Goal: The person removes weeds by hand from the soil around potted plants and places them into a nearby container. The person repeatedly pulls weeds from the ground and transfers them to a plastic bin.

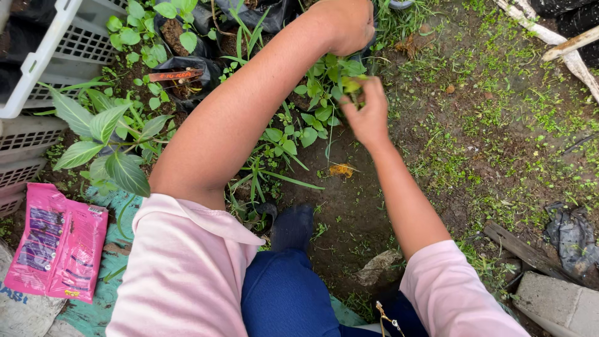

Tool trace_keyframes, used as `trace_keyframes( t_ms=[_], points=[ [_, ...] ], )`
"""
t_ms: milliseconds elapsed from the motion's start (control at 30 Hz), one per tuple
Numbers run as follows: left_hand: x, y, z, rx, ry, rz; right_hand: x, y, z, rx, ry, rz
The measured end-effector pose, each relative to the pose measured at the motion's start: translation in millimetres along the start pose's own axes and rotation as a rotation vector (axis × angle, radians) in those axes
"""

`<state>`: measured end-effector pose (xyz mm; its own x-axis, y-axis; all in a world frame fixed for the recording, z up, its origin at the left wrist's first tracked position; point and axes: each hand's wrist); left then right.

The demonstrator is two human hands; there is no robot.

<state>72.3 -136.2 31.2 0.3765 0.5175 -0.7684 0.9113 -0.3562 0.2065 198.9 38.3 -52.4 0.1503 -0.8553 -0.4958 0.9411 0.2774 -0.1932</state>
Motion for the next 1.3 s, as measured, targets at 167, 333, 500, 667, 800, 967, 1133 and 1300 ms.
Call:
trace_keyframes(
  t_ms=[167, 333, 500, 667, 800, 967, 1133, 1300],
  points=[
    [-2, -1, 8, 0.052, 0.043, -0.087, 24, -1, 11, -0.138, 0.16, 0.01],
    [-5, -1, 13, 0.054, 0.099, -0.079, 26, 1, 10, 0.095, 0.131, 0.039],
    [-6, -3, 6, 0.067, 0.101, -0.105, 26, 1, 12, 0.027, 0.061, 0.101],
    [1, -6, 10, 0.082, 0.052, -0.089, 27, 5, 12, -0.105, 0.15, 0.076],
    [3, -11, 11, 0.614, -0.414, 0.242, 36, 7, 8, 0.239, -0.226, -0.004],
    [12, -7, 5, 0.295, -0.489, 0.432, 30, 3, -6, 0.441, -0.404, -0.109],
    [23, -2, 1, 0.093, -0.282, 0.381, 5, 16, -19, 0.609, -0.829, -0.288],
    [31, -4, 2, 0.014, -0.204, 0.354, 4, 34, -3, 0.091, -0.022, 0.115]
  ],
)
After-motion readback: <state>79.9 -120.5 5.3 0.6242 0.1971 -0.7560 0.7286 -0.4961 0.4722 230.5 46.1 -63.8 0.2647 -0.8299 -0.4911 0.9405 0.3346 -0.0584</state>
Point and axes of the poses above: each hand's wrist, its own y-axis away from the middle knuckle, its own x-axis out of the palm, z = x × y, and after that the axes turned 7 degrees about y, right-handed
